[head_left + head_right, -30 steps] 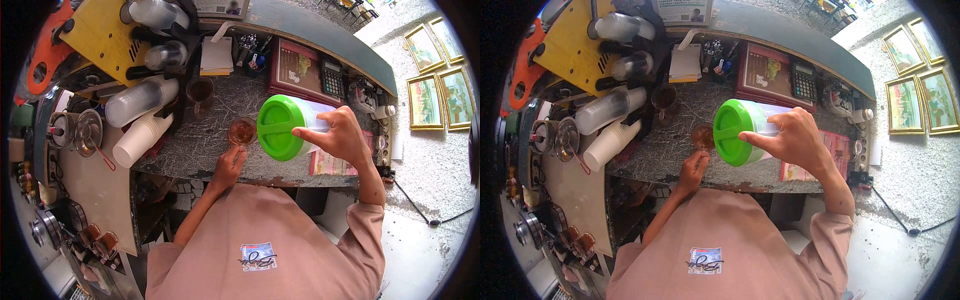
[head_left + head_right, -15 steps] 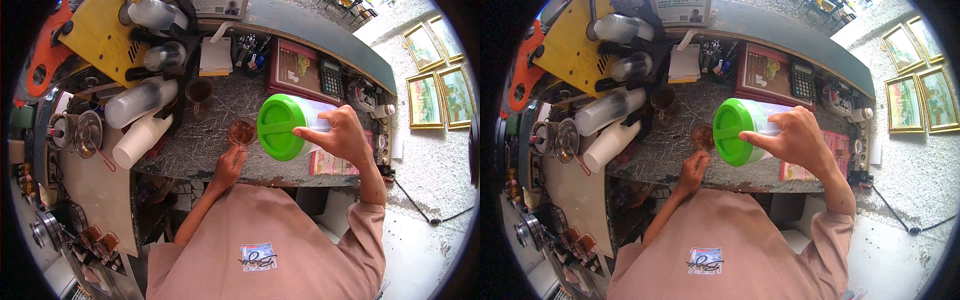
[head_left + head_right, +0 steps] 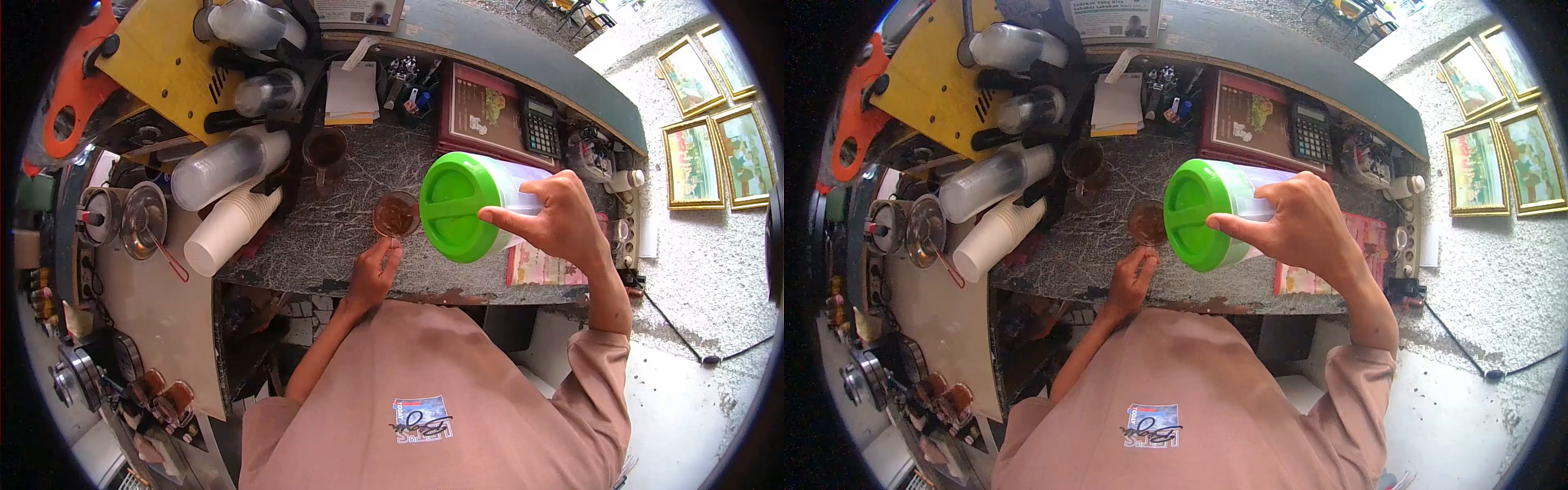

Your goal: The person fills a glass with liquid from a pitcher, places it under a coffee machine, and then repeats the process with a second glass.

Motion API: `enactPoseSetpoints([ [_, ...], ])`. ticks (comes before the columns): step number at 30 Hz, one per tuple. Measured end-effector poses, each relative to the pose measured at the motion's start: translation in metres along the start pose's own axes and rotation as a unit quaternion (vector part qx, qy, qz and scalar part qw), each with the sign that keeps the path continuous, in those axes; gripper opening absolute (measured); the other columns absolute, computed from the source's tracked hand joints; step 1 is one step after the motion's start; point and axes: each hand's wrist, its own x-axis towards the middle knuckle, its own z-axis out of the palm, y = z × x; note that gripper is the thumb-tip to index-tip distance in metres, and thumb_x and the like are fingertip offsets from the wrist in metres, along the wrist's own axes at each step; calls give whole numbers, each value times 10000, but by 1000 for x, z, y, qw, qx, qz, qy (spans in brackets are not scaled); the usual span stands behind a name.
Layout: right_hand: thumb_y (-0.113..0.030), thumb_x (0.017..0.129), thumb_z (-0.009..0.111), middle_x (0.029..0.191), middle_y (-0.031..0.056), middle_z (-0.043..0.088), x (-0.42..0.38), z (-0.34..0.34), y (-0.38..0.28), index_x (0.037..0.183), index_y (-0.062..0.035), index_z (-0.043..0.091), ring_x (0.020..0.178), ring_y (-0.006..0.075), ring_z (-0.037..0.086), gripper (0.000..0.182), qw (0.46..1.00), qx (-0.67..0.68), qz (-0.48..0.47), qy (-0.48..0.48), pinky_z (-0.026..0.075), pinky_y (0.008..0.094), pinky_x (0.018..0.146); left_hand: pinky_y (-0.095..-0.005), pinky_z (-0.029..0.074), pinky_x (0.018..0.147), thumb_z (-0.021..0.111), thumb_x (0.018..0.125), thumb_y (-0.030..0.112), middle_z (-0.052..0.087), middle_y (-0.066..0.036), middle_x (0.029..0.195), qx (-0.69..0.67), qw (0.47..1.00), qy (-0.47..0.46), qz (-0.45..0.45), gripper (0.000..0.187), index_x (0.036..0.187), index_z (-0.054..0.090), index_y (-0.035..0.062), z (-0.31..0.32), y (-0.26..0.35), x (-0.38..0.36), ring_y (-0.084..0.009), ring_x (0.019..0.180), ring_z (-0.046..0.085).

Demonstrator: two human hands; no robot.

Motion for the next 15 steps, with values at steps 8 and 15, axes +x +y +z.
enactPoseSetpoints([
  [8,-424,826,825,508,120,583,0,0,-1,722,46,722,431,159,594,493,1000,6,-1,3,424,309,442,-369,511,763,517,1030,162,669,-144,890,8,1000,-2,4,198,992,607,-11,0,-3,-1,-267,848,679],
  [15,-419,825,825,510,119,585,1,-1,-3,732,39,727,437,167,601,477,1000,1,-2,8,431,312,449,-371,513,758,524,1024,176,672,-147,893,11,1000,0,5,209,995,610,-13,0,-4,0,-272,843,683],
])
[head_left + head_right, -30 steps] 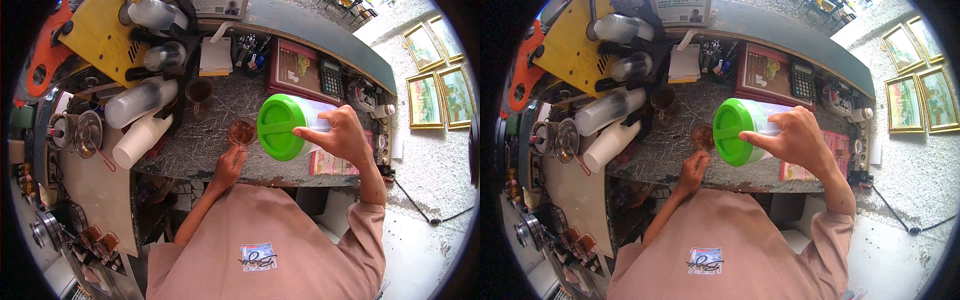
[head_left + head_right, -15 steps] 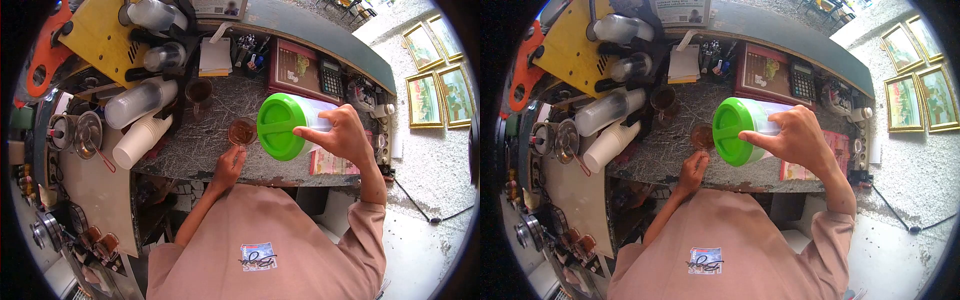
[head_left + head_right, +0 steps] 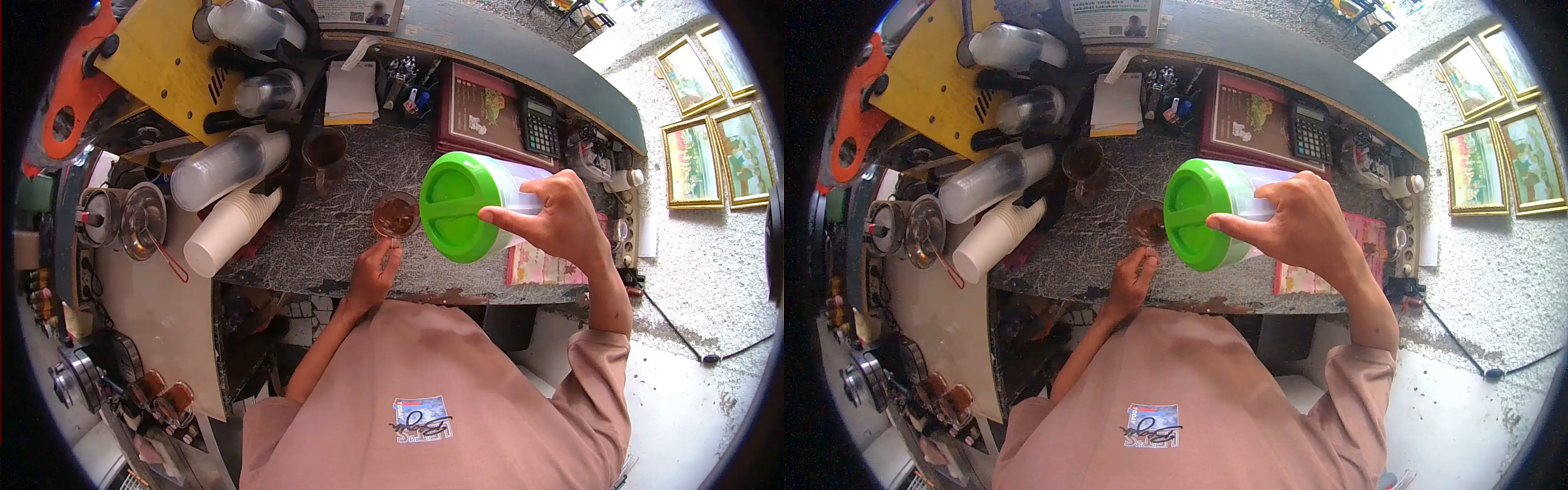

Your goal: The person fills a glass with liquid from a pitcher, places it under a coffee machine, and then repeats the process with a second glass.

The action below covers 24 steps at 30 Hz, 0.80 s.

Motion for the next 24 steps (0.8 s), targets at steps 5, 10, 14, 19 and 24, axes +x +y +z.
enactPoseSetpoints([
  [5,-413,826,825,511,118,587,0,0,1,731,40,726,438,167,603,473,1000,0,-1,-4,433,309,451,-378,514,758,525,1022,175,673,-149,895,-1,1000,-1,-8,209,996,609,-14,-1,3,1,-277,844,681],
  [10,-411,828,824,519,115,598,-1,0,1,733,38,728,443,158,610,468,1000,-8,-5,-1,434,301,448,-381,511,753,522,1024,172,668,-147,887,-5,1000,-1,2,208,999,604,-18,0,1,0,-274,837,675],
  [14,-411,829,823,520,111,601,0,-2,0,738,38,729,447,152,612,468,1000,-7,-1,-9,437,298,448,-380,507,746,521,1026,167,660,-145,875,0,1000,-3,-3,201,994,600,-15,0,2,0,-270,821,668],
  [19,-408,830,823,526,114,607,-1,-1,1,747,39,733,447,151,612,464,1000,4,6,-13,440,295,451,-377,504,746,520,1027,169,653,-142,867,-13,1000,-9,-9,202,986,597,-14,-1,3,1,-265,813,662],
  [24,-406,826,825,524,114,606,-1,-1,1,747,43,731,443,151,607,465,1000,8,3,-11,437,298,449,-425,512,741,541,1024,176,665,-204,911,1,1000,-14,-6,208,1007,600,-22,-1,0,0,-393,878,671],
])
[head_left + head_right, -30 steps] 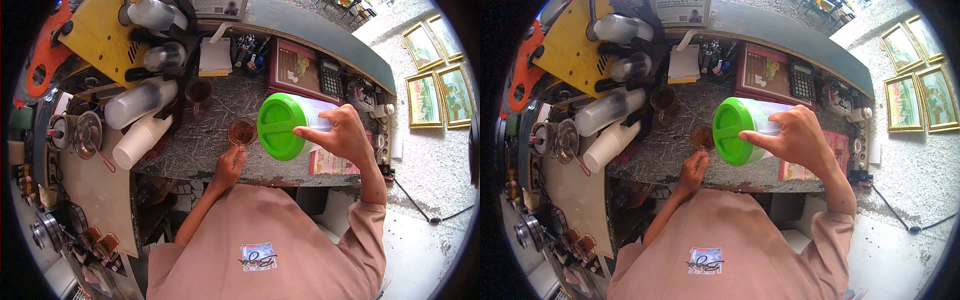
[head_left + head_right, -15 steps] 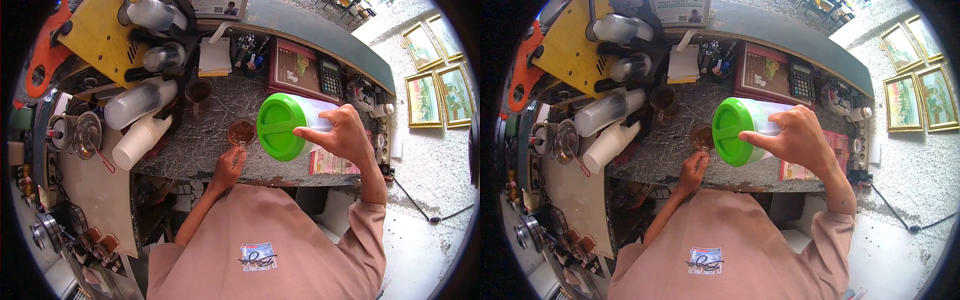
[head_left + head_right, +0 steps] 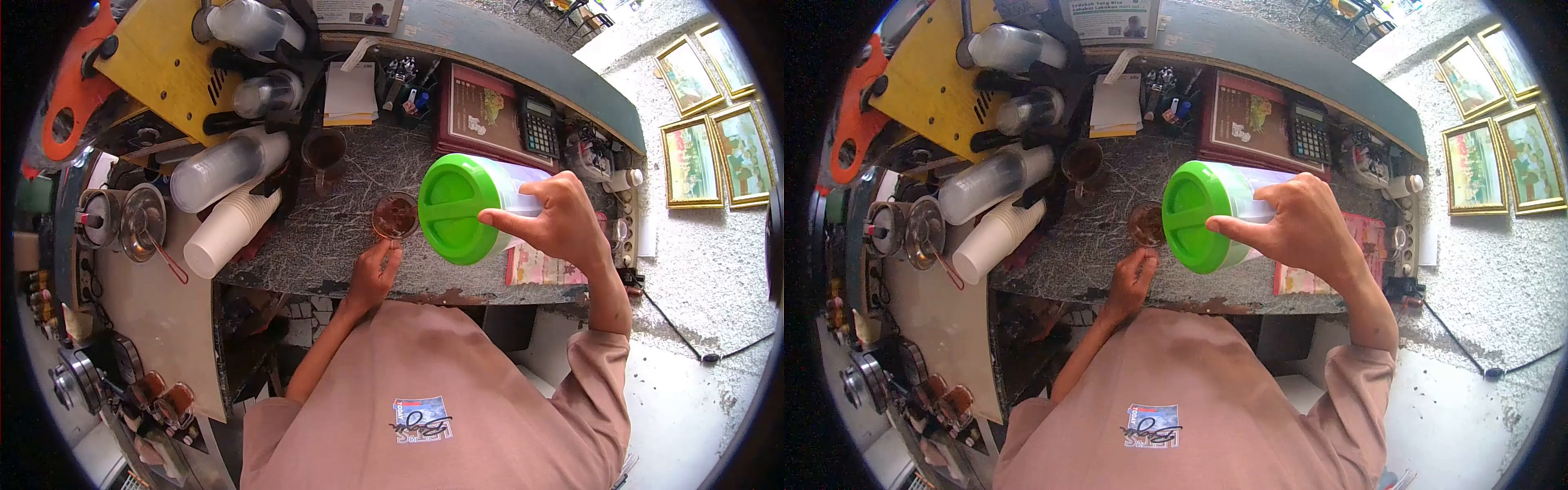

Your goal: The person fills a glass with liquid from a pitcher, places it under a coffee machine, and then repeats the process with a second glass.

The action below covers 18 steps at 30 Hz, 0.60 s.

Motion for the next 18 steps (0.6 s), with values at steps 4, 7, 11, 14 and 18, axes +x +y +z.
enactPoseSetpoints([
  [4,-406,824,826,519,118,600,0,-1,-1,744,44,732,439,152,605,467,1000,-3,3,-4,432,302,444,-424,514,743,540,1023,173,667,-207,916,-4,1000,3,0,205,1001,600,-22,0,3,0,-392,879,672],
  [7,-406,822,828,515,118,596,0,1,1,734,43,732,436,154,605,467,1000,9,-1,1,429,303,441,-422,514,745,540,1022,174,668,-206,918,1,1000,4,0,204,1001,604,-19,0,1,0,-391,875,671],
  [11,-406,820,830,517,119,601,0,-1,0,741,44,734,443,151,612,467,1000,5,4,-1,433,301,443,-421,513,750,543,1020,176,669,-202,919,-12,1000,1,-6,204,1004,611,-16,0,0,-1,-391,872,669],
  [14,-404,821,830,526,119,613,0,-2,-1,765,43,743,452,148,622,459,1000,-10,0,-8,440,297,448,-421,512,751,545,1019,177,670,-200,922,-7,1000,3,-1,206,1006,613,-18,0,0,-1,-388,874,670],
  [18,-406,823,827,528,119,617,0,1,3,786,40,752,451,154,625,453,1000,-8,4,-10,447,294,453,-420,515,752,546,1019,177,673,-198,926,1,1000,2,1,208,1011,616,-19,0,-2,-1,-387,877,672],
])
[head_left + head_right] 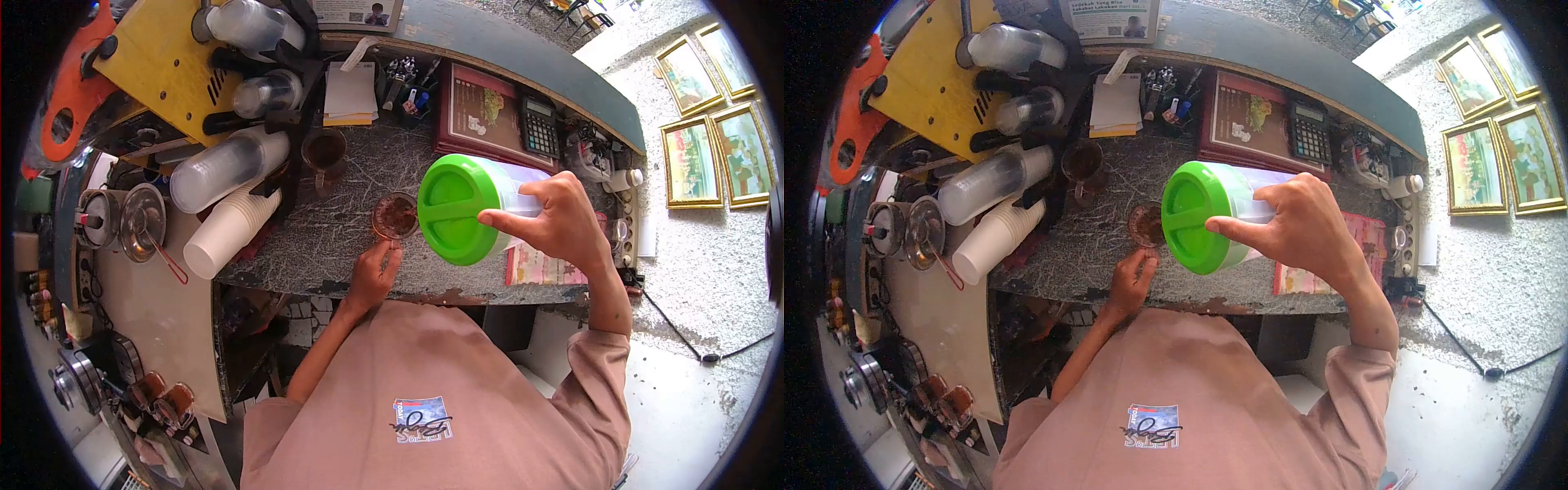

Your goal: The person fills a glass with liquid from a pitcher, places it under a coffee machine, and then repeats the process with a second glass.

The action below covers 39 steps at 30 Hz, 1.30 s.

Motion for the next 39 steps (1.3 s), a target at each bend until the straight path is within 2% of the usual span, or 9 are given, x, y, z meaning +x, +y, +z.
enactPoseSetpoints([
  [7,-410,825,822,537,119,629,1,-2,-4,795,33,762,445,153,620,448,1000,-4,0,-3,447,296,452,-418,522,751,553,1014,178,677,-201,934,3,1000,3,-4,207,1017,619,-19,1,-1,-1,-384,885,678],
  [9,-413,825,821,534,122,624,0,-1,-3,796,35,761,442,155,617,452,1000,0,2,-4,446,297,452,-378,507,769,526,1024,183,671,-162,893,4,1000,9,-11,226,986,617,-20,2,0,-1,-290,848,679],
  [10,-416,824,821,530,124,619,0,0,-2,797,36,760,439,157,613,457,1000,3,3,-4,445,298,453,-378,507,769,526,1024,183,671,-162,893,3,1000,9,-11,226,986,617,-20,2,0,-1,-290,848,679],
  [13,-423,824,819,520,130,604,0,0,-1,791,40,757,436,157,607,468,1000,6,5,-4,441,301,452,-379,506,766,527,1023,184,669,-160,893,2,1000,10,-1,224,981,617,-17,1,0,0,-293,847,678],
  [15,-423,822,820,518,131,600,1,-1,-4,787,41,756,435,158,605,470,1000,6,5,-5,440,301,451,-421,514,743,554,1008,164,662,-196,899,-4,1000,5,6,193,1012,615,-18,1,-3,0,-385,860,671],
  [27,-434,816,823,523,132,609,-1,-2,-3,766,41,750,439,165,618,483,1000,-1,2,-6,442,302,447,-428,518,760,568,1003,183,677,-206,942,-3,1000,8,-3,204,1026,623,-13,0,1,0,-403,889,669],
  [39,-431,809,825,542,136,625,2,-3,-5,760,35,749,456,185,634,475,1000,-6,12,-19,461,310,472,-432,510,748,553,1013,186,668,-208,909,-3,1000,13,-7,213,1013,623,-15,2,1,0,-397,862,668],
])
